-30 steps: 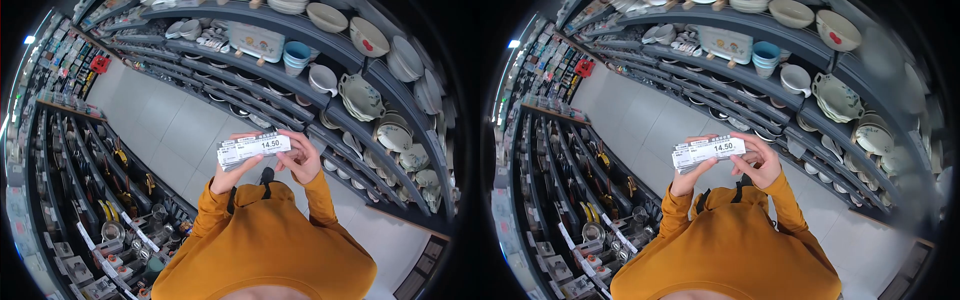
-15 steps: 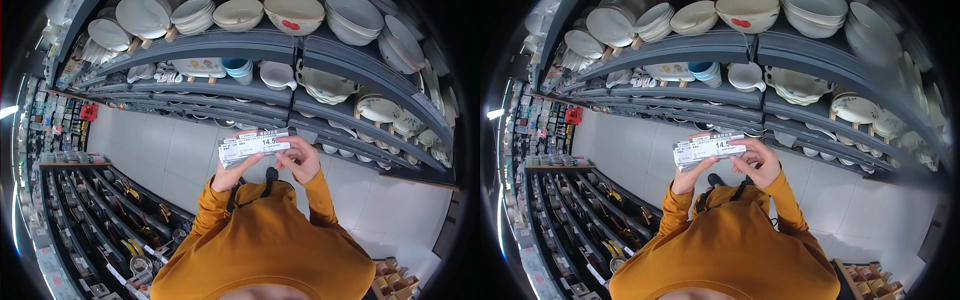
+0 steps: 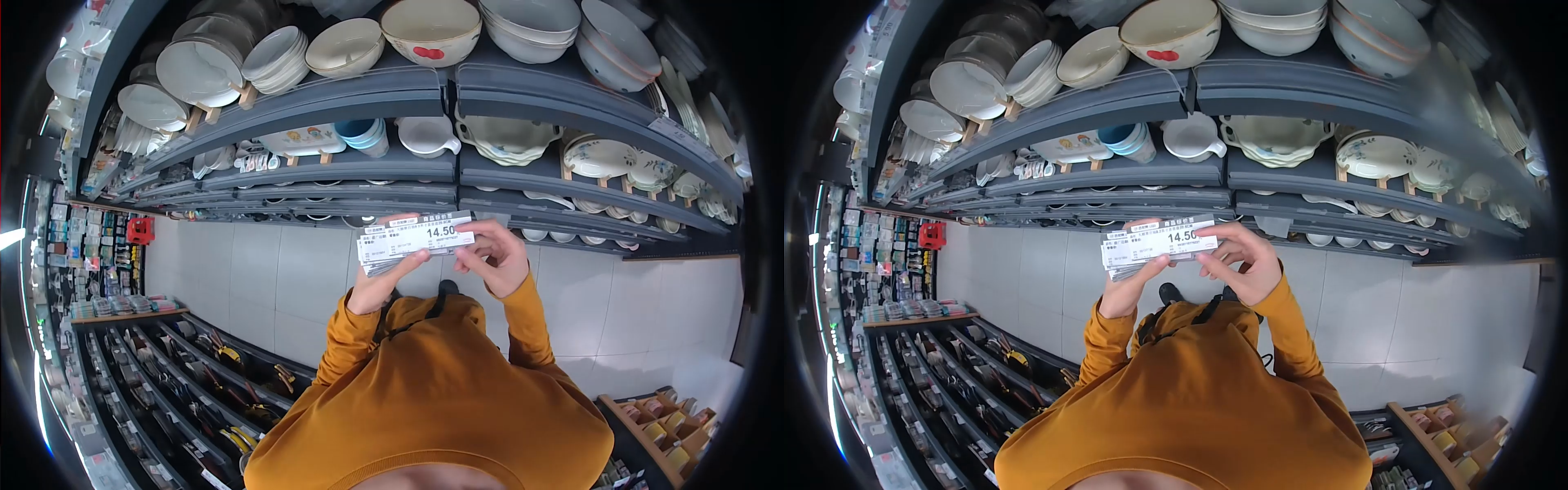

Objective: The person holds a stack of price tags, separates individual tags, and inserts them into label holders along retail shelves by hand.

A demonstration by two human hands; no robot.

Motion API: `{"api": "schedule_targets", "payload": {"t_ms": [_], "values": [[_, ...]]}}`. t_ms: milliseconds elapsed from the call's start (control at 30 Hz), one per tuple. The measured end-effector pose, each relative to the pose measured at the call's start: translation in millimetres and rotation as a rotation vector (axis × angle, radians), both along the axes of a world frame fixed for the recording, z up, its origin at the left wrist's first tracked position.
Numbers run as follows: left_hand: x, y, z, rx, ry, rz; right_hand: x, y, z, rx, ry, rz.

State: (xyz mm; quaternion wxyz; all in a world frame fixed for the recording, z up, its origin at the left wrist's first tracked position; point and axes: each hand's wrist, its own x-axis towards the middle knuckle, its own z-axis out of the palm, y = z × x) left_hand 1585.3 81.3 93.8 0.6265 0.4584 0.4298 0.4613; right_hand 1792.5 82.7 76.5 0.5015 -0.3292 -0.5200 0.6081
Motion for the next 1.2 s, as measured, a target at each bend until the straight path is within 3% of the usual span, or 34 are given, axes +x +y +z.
{"api": "schedule_targets", "payload": {"t_ms": [433, 833, 1200], "values": [[-99, 12, -6, 0.048, -0.011, 0.0, -99, 13, 11, 0.028, -0.082, -0.017], [-312, 15, -28, 0.088, -0.096, -0.156, -319, -13, -6, -0.003, -0.111, -0.137], [-465, -2, -37, -0.075, -0.162, -0.149, -472, -26, 0, -0.112, -0.12, -0.161]]}}
